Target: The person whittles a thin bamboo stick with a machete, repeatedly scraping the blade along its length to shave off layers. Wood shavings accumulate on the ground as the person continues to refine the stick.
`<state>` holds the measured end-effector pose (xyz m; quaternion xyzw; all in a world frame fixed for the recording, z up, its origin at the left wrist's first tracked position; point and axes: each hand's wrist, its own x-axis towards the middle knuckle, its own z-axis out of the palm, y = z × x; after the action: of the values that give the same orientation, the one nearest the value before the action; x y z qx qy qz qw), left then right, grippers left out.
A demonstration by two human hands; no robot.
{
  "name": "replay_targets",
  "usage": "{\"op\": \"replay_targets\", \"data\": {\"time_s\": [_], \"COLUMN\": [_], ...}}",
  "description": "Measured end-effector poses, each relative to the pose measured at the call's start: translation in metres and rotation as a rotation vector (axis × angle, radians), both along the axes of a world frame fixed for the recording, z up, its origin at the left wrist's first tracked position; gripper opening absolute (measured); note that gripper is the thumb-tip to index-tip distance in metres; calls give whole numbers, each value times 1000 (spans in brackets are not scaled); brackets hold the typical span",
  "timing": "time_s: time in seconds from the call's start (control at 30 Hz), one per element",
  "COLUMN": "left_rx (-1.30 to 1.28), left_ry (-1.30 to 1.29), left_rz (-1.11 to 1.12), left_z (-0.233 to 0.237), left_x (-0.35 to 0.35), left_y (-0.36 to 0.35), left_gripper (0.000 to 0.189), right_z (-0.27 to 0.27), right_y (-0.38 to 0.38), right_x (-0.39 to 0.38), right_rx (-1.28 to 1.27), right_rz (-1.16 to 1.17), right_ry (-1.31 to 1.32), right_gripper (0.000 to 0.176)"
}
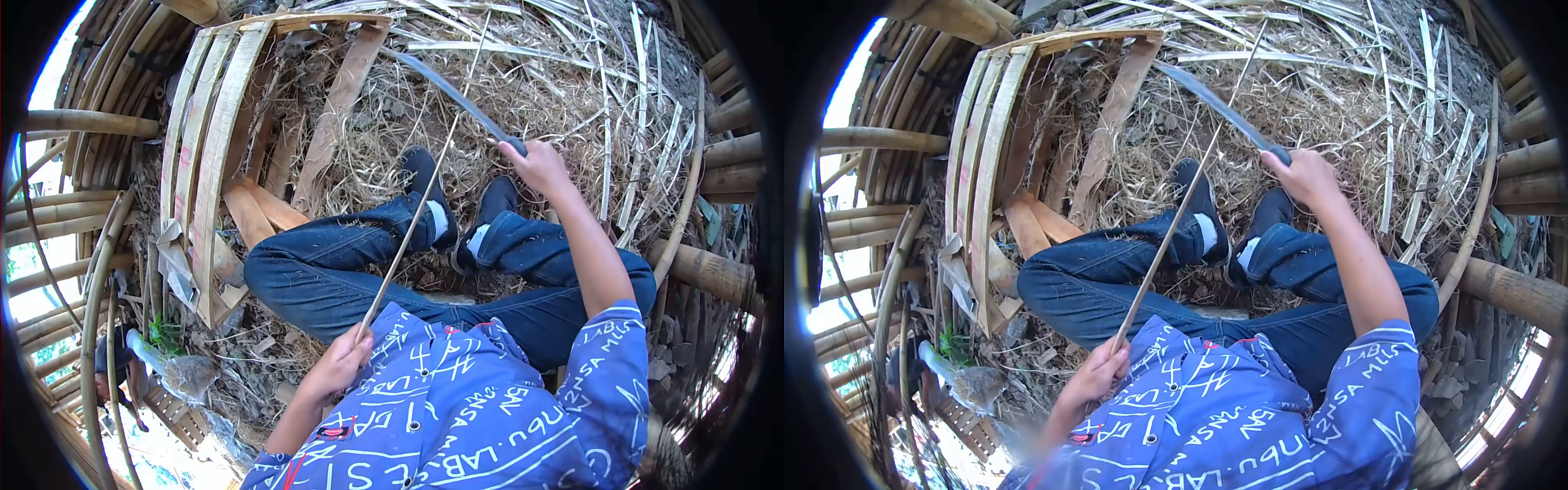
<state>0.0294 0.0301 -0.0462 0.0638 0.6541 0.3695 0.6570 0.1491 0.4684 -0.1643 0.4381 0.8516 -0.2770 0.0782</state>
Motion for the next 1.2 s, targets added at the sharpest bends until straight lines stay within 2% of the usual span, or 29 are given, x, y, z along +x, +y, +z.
{"op": "replay_targets", "data": {"time_s": [0.03, 0.1, 0.2, 0.27, 0.3, 0.47, 0.57, 0.77, 0.8, 0.83, 0.9, 1.0, 1.1, 1.2], "left_rx": [-9, -33, 5, 18, 14, -32, -37, -60, -47, -41, -25, 6, 15, -2], "left_ry": [-45, -92, -213, -347, -352, -324, -323, -398, -352, -351, -401, -383, -390, -408], "left_rz": [61, 85, 117, 141, 133, 190, 200, 177, 154, 154, 186, 181, 160, 187], "left_z": [1, -1, -12, -13, -13, -9, -8, 3, 2, 2, 4, -6, -6, -10], "left_x": [-2, -4, -9, -14, -13, -4, -3, -5, -1, -2, -6, -12, -10, -5], "left_y": [3, 6, 5, 3, 3, 10, 9, -9, -8, -7, -2, -8, -5, 1], "left_gripper": [10, 10, 12, 14, 14, 15, 15, 15, 21, 21, 16, 16, 16, 16], "right_z": [0, 12, 47, 55, 60, 62, 55, 2, 3, 7, 1, 13, 21, 48], "right_y": [-18, -58, -127, -156, -164, -156, -144, -53, -35, -18, -5, -22, -52, -112], "right_x": [-2, -8, -6, -2, -2, -4, -4, 8, 10, 8, 7, -3, 1, 1], "right_rx": [-8, -174, -322, -261, -310, -217, -131, 18, 27, 0, 121, 127, -90, -151], "right_rz": [26, 105, 283, 481, 526, 613, 644, 234, 163, 131, 183, 166, 166, 385], "right_ry": [79, 31, 170, 236, 234, 161, 174, -41, -23, -58, -46, -19, 47, 121], "right_gripper": [73, 69, 68, 72, 74, 75, 74, 69, 68, 68, 69, 71, 70, 71]}}
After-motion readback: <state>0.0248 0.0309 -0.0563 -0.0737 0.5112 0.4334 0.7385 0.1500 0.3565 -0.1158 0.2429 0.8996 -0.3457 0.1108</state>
